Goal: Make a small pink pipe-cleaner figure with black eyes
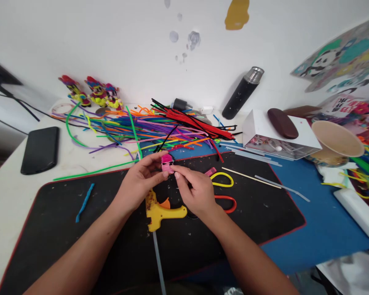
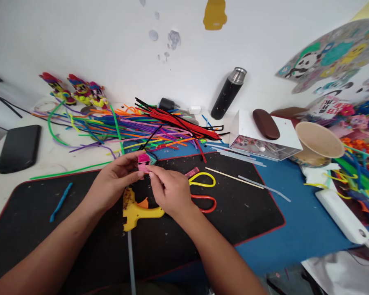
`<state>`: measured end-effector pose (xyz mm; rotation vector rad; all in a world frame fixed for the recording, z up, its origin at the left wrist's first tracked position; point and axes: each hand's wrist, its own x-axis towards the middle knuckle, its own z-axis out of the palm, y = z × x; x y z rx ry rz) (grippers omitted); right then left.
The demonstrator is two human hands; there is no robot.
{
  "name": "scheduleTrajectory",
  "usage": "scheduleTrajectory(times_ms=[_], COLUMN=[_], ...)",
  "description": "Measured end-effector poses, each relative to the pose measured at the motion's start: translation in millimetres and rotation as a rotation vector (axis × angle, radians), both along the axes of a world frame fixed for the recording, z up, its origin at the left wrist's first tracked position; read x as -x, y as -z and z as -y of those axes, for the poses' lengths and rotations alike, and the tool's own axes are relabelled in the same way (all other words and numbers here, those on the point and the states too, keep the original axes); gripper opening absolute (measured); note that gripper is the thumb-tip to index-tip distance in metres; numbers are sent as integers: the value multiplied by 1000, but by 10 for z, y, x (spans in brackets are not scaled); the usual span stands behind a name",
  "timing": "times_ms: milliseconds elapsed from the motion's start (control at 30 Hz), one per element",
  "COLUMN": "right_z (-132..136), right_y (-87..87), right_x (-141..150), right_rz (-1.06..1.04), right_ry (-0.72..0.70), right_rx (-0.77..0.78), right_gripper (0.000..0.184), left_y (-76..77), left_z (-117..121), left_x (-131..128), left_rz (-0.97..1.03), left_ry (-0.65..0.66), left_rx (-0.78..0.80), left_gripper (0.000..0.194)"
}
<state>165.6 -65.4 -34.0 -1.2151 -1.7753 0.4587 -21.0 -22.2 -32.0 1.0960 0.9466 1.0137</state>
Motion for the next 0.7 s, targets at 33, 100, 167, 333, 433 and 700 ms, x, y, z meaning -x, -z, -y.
scheduleTrajectory(times_ms=[33, 100, 167, 333, 433, 700], right_z=[0, -1, 0, 10, 16, 17], right_y=[-1, -4, -9, -19, -18, -1], right_x=[-1, -2, -3, -10, -13, -11], right_rz=[1, 4, 1, -17, -4, 5], right_ry=[0, 0, 1, 12, 19, 5], right_rx=[1, -4, -16, -36, -15, 26], right_gripper=[29, 29, 29, 29, 30, 33], left_y=[-3, -6, -4, 23, 26, 8], left_z=[1, 2, 2, -5, -9, 1], left_x=[-2, -4, -5, 3, 4, -3], left_rz=[1, -1, -2, 16, 14, -6], left_ry=[0, -3, -3, -11, -19, -8], left_rx=[0, -4, -7, -11, -6, -18], left_gripper=[56, 54, 54, 55, 56, 57])
